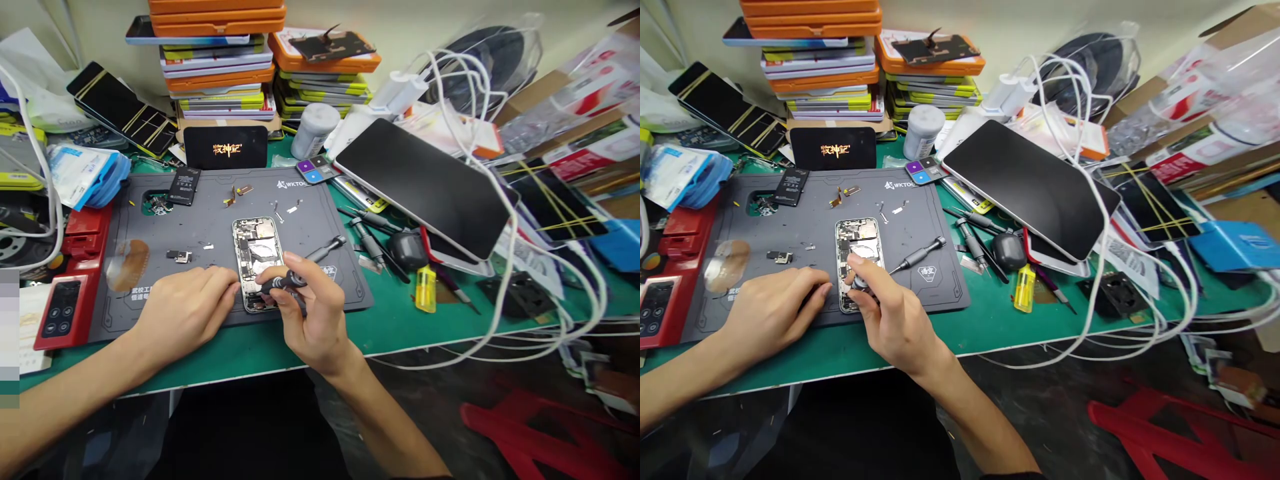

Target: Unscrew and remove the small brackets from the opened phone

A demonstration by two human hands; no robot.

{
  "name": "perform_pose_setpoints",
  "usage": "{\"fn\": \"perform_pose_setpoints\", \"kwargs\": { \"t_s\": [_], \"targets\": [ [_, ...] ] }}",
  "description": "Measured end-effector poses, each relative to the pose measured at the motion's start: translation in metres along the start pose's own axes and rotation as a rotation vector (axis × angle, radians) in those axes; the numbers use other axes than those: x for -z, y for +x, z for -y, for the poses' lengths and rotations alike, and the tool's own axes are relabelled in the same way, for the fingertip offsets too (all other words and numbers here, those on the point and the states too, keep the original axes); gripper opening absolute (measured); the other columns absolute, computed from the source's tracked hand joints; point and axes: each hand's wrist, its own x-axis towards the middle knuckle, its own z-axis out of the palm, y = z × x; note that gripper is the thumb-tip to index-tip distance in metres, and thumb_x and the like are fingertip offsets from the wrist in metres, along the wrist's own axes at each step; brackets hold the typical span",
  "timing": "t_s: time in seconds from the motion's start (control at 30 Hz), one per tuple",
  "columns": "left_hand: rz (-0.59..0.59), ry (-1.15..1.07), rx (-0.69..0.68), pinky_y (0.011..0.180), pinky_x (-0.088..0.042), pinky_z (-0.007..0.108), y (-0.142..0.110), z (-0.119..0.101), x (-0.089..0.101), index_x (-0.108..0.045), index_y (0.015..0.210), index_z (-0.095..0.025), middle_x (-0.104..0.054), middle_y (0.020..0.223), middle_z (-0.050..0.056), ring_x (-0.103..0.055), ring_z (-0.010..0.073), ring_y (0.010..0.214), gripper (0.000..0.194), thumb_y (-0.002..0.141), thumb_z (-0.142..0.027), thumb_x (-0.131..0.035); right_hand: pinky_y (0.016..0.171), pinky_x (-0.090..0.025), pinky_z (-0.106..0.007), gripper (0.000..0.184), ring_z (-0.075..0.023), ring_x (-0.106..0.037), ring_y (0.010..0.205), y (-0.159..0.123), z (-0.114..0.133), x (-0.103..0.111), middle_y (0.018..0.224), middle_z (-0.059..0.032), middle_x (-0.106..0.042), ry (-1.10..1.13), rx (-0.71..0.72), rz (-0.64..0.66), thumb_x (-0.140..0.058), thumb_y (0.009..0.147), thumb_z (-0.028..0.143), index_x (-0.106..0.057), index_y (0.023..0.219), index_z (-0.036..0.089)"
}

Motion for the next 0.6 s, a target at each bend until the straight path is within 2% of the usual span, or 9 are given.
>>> {"fn": "perform_pose_setpoints", "kwargs": {
  "t_s": [0.1, 0.27, 0.47, 0.6],
  "targets": [
    [0.002, -0.003, 0.002, 0.059, -0.041, 0.033, -0.0002, 0.0, -0.0003, -0.063, 0.104, -0.019, -0.07, 0.077, -0.002, -0.066, 0.0175, 0.063, 0.028, 0.118, -0.026, -0.04, 0.094, -0.076, -0.044, 0.069, -0.0225, -0.08, 0.116, 0.0, -0.0006, 0.0001, 0.136, -0.014, -0.071, 0.004, -0.004, -0.006, -0.056, 0.109, 0.008, -0.031, 0.17, 0.027],
    [0.006, 0.002, 0.008, 0.059, -0.04, 0.033, -0.0005, 0.0, -0.0006, -0.063, 0.103, -0.02, -0.07, 0.077, -0.002, -0.066, 0.0179, 0.063, 0.028, 0.118, -0.026, -0.041, 0.087, -0.077, -0.04, 0.068, -0.0207, -0.08, 0.11, 0.0004, -0.0011, 0.0002, 0.131, -0.0125, -0.072, -0.003, 0.022, 0.003, -0.055, 0.11, 0.009, -0.03, 0.17, 0.027],
    [0.018, -0.007, 0.015, 0.059, -0.039, 0.033, -0.0017, 0.0, -0.0015, -0.064, 0.103, -0.02, -0.071, 0.076, -0.001, -0.067, 0.0182, 0.064, 0.03, 0.118, -0.027, -0.039, 0.088, -0.076, -0.042, 0.067, -0.0218, -0.079, 0.112, 0.0016, 0.0012, 0.0036, 0.138, -0.0158, -0.07, 0.02, -0.02, 0.057, -0.05, 0.109, 0.005, -0.029, 0.17, 0.024],
    [0.011, -0.014, 0.012, 0.058, -0.039, 0.034, -0.002, -0.0001, -0.0021, -0.063, 0.101, -0.02, -0.071, 0.076, 0.0, -0.067, 0.0185, 0.064, 0.03, 0.118, -0.027, -0.039, 0.088, -0.075, -0.04, 0.066, -0.0216, -0.079, 0.107, 0.0087, 0.0043, 0.0032, 0.134, -0.014, -0.073, -0.075, 0.045, 0.063, -0.055, 0.107, 0.005, -0.033, 0.168, 0.023]
  ]
}}
